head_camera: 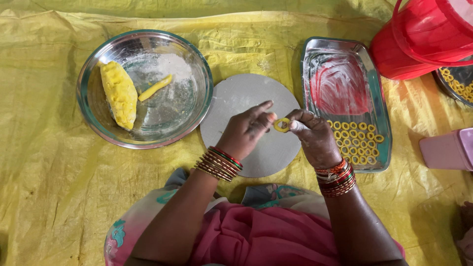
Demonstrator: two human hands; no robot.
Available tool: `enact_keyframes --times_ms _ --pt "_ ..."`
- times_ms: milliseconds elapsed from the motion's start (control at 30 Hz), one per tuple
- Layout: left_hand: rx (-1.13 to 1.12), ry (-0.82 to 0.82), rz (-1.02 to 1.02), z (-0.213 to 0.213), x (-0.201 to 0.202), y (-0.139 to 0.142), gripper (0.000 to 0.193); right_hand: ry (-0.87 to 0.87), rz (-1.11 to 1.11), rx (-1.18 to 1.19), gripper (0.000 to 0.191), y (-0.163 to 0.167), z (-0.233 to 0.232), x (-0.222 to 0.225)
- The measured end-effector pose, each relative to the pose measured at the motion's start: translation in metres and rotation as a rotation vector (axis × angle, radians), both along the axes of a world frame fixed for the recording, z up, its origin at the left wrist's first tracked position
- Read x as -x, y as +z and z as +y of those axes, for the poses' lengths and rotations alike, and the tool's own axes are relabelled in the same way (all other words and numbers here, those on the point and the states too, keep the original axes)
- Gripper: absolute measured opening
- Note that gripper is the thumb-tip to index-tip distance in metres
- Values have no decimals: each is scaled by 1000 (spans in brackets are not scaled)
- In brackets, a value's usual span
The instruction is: The person rolls small pieces of yellow dough into thin ropes on a floured board, then joins the ends to form rings and places them on a metal tray. The process is repeated multiple times with consistent hand movements.
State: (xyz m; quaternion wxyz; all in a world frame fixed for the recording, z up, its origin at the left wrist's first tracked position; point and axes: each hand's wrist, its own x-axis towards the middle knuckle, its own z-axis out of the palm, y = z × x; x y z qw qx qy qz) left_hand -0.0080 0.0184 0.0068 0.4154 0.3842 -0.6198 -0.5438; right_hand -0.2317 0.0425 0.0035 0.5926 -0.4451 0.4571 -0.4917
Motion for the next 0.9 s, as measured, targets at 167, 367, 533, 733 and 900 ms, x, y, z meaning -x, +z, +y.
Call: enact_keyframes --times_ms 167,367,533,733,900 --pt "-247 -83 209 -6 4 -15 31 -8 -148 -25 16 -6 2 2" --pt "-186 -3 191 1 10 -12 17 22 -123 -27 20 -7 1 1" --pt "-68 75 86 5 8 0 19 50 -48 -2 21 -6 1 0" --pt "-311 -36 339 -2 6 -6 34 32 -178 -36 18 -5 0 -1" --pt "-385 -74 338 -7 5 -19 34 17 -114 -49 17 -5 1 -1"
